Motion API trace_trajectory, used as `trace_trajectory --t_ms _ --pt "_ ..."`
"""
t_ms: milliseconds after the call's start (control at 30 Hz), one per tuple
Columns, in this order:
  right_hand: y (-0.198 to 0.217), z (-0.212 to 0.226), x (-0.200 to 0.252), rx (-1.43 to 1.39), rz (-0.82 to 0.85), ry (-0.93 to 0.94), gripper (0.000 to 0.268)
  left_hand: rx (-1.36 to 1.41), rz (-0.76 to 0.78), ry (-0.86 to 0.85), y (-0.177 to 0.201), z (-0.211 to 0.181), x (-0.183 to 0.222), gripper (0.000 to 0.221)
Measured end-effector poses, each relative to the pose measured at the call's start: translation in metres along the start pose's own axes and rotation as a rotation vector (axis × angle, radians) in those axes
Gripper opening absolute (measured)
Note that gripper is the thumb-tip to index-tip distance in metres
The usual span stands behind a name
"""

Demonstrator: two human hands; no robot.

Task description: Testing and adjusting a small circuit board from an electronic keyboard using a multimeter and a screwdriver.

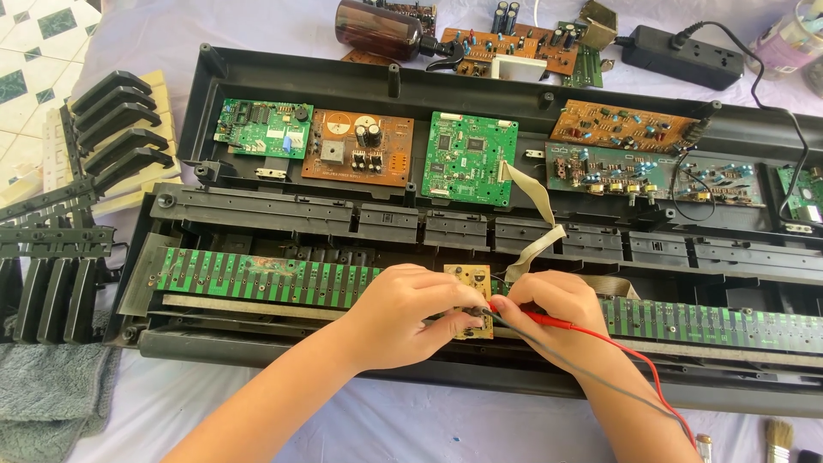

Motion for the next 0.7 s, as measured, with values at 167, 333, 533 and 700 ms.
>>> trace_trajectory --t_ms 167,333,533,700 --pt "-0.001 0.002 0.002 0.044 0.001 0.002 0.030 -0.008 -0.006 0.012 0.001 0.001 0.000 0.014" --pt "-0.001 -0.008 0.008 0.037 0.000 -0.049 0.033 0.006 -0.005 0.020 0.000 0.003 0.000 0.014" --pt "-0.003 -0.004 0.005 0.022 0.014 -0.027 0.036 0.013 0.000 0.033 -0.001 0.005 0.001 0.016" --pt "-0.002 -0.004 0.006 0.016 -0.001 0.007 0.037 -0.018 0.001 0.013 -0.002 0.006 0.003 0.011"
Point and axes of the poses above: each hand's wrist, its own x-axis away from the middle knuckle, its own y-axis out of the back of the hand, z = x × y, the point moved 10 cm from there along -x, towards the middle knuckle, and after that the axes turned 13 degrees about z, right-handed, at the moved point
